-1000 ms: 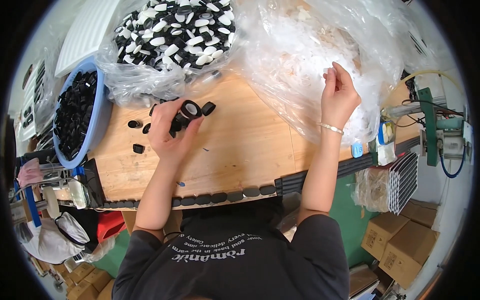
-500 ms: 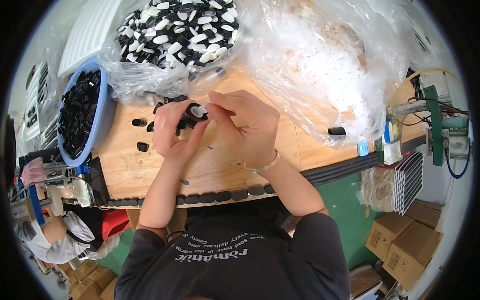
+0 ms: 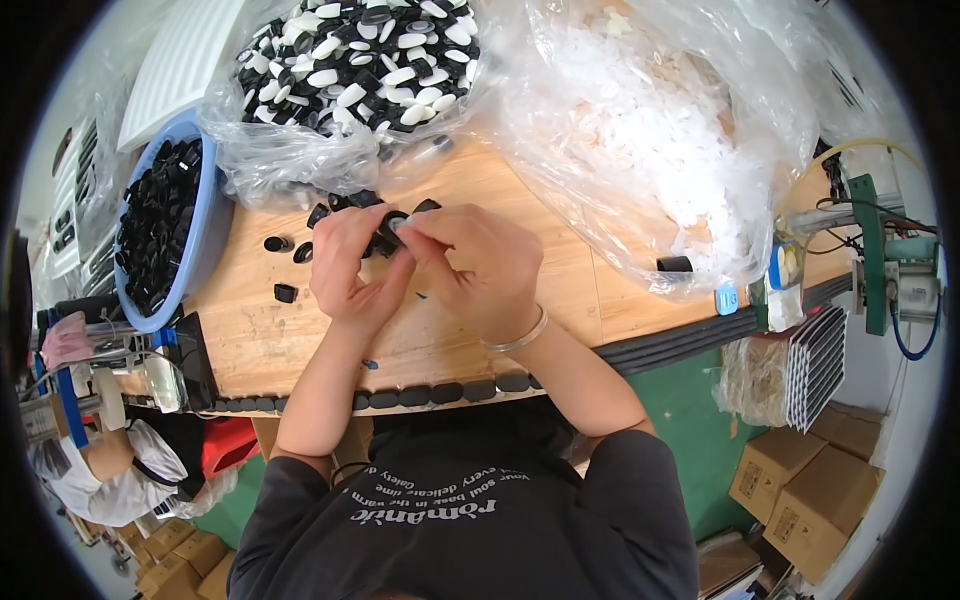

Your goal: The recorder is manually assembling small black plastic rings with white plastic inserts at a workstation.

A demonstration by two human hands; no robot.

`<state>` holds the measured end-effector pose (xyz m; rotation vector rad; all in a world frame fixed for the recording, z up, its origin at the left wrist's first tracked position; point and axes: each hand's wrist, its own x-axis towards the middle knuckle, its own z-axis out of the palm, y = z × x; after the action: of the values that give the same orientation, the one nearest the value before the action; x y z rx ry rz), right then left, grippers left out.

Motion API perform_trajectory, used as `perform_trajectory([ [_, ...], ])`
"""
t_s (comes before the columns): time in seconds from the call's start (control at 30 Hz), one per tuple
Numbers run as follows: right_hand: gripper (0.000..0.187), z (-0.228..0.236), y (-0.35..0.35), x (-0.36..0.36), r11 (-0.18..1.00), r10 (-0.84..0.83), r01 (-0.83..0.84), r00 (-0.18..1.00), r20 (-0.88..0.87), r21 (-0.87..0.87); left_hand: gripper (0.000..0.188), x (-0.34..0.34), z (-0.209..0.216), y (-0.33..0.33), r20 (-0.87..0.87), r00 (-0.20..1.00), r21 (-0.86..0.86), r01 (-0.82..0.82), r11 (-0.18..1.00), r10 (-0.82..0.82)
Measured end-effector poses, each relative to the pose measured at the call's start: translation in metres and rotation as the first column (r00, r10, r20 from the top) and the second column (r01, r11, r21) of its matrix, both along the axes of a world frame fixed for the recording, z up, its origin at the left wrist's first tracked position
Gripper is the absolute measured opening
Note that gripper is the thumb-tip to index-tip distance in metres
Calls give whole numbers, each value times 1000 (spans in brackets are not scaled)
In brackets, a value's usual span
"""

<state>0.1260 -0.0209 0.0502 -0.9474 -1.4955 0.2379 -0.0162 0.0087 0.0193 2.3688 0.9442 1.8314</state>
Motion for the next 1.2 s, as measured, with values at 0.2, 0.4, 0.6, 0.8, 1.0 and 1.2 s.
perform_trajectory([
  [0.2,19,-5,4,3,988,-68,47,987,147,144,44,0,-1,-1,-12,1000,11,-11,1000,11],
  [0.4,20,-5,0,5,990,-62,34,974,218,133,45,0,-1,-1,11,1000,41,-13,999,12],
  [0.6,24,-6,0,7,992,117,-123,983,145,35,47,-3,1,-2,17,1000,-1,-13,1000,13],
  [0.8,20,-1,5,11,742,233,-478,842,-486,-471,48,-3,1,0,70,996,-74,57,996,-52],
  [1.0,24,3,7,15,511,285,-646,750,-597,-568,46,-1,3,1,70,992,-58,112,992,-108],
  [1.2,22,3,7,11,502,246,-654,736,-631,-567,44,0,1,1,98,983,-62,161,985,-155],
])
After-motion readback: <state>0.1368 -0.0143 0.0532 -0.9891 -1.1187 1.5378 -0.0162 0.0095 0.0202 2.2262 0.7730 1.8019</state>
